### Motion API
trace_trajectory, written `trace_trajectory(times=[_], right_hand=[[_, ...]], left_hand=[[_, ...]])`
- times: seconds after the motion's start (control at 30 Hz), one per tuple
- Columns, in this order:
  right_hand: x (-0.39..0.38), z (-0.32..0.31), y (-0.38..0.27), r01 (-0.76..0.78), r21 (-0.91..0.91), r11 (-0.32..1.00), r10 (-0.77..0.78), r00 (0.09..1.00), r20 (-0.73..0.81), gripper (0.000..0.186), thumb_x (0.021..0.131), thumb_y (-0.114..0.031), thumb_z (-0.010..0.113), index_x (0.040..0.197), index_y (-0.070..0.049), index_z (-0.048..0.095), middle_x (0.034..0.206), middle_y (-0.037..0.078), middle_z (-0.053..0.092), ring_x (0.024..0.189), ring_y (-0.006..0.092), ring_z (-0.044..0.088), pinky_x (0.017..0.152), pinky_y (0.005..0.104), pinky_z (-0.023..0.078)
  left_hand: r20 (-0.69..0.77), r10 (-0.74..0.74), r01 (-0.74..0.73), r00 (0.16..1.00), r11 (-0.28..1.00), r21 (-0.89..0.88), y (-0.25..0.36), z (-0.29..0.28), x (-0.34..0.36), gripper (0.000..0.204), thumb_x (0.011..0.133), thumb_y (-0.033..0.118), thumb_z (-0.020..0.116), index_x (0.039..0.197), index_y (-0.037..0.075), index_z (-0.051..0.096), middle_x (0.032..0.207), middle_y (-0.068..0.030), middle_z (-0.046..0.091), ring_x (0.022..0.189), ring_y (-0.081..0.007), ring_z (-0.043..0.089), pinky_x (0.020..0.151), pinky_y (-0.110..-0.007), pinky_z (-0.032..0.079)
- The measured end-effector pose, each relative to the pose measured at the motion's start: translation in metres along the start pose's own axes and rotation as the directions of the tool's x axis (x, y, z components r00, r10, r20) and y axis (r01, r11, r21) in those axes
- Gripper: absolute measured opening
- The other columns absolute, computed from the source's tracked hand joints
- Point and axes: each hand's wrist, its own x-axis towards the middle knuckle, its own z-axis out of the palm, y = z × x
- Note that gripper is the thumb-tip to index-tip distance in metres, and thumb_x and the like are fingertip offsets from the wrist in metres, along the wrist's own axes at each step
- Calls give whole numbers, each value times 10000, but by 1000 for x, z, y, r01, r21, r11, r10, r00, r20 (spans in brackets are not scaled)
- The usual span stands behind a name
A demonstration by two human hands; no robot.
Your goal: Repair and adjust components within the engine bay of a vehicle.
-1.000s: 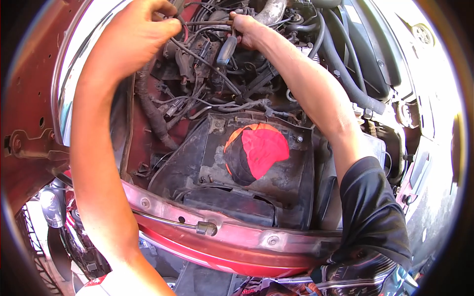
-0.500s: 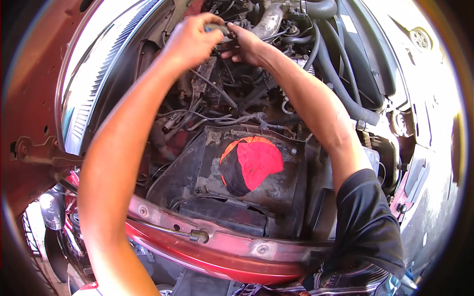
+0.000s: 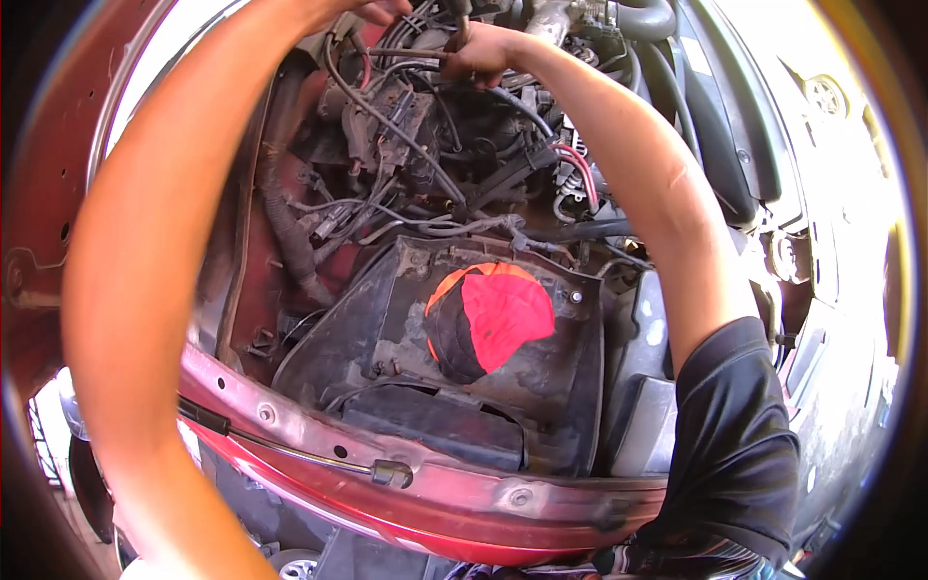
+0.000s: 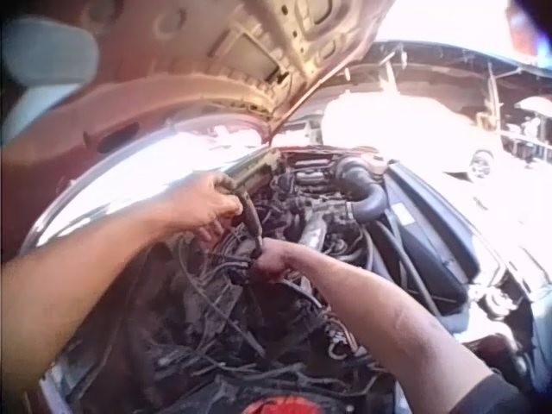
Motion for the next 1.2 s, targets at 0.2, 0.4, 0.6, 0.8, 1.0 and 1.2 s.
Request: trace_trajectory(times=[0.2,0.4,0.6,0.8,1.0,1.2], right_hand=[[-10,9,4,184,-786,591,-504,845,-181,310,861,-202,643,1148,-94,686,1097,202,725,1057,418,682,902,504,562],[-5,15,6,139,-181,974,-174,965,-194,342,790,-307,758,1056,-91,762,1115,195,741,1024,410,702,906,475,554],[-5,10,5,181,-527,830,-364,893,-266,343,868,-288,720,1114,-49,732,1008,165,753,978,336,720,854,429,555],[-7,11,4,149,-631,761,-369,899,-233,433,871,-313,744,1202,-34,721,993,183,758,902,350,727,859,447,562],[-14,15,2,150,-59,987,-160,954,-252,449,915,-266,678,1307,-48,657,1089,187,728,924,342,720,848,441,564],[-14,17,1,100,-258,961,-163,958,-236,457,928,-204,629,1379,-131,621,1127,217,720,1008,411,707,879,474,565]], left_hand=[[146,177,-225,973,863,453,-24,-46,-124,405,901,232,654,1258,41,653,907,-44,647,864,-130,593,819,-317,476],[-222,91,57,971,810,584,-55,-66,-150,275,870,233,613,1021,18,693,773,-191,648,763,-281,660,757,-383,512],[-225,163,76,961,626,776,-82,-85,-141,305,877,271,627,1062,36,692,750,-174,662,784,-317,685,763,-445,510],[-218,-13,168,976,681,713,-106,-87,-134,542,888,363,700,1314,49,585,1053,-176,666,985,-335,637,885,-433,492],[-167,-28,146,985,640,755,-128,-67,-136,1018,796,513,795,1587,104,302,1571,-251,413,1477,-424,365,1212,-469,315],[-159,-132,206,978,579,788,-129,-44,-140,1287,737,364,847,1645,97,-23,1671,-263,191,1513,-516,210,1261,-532,220]])
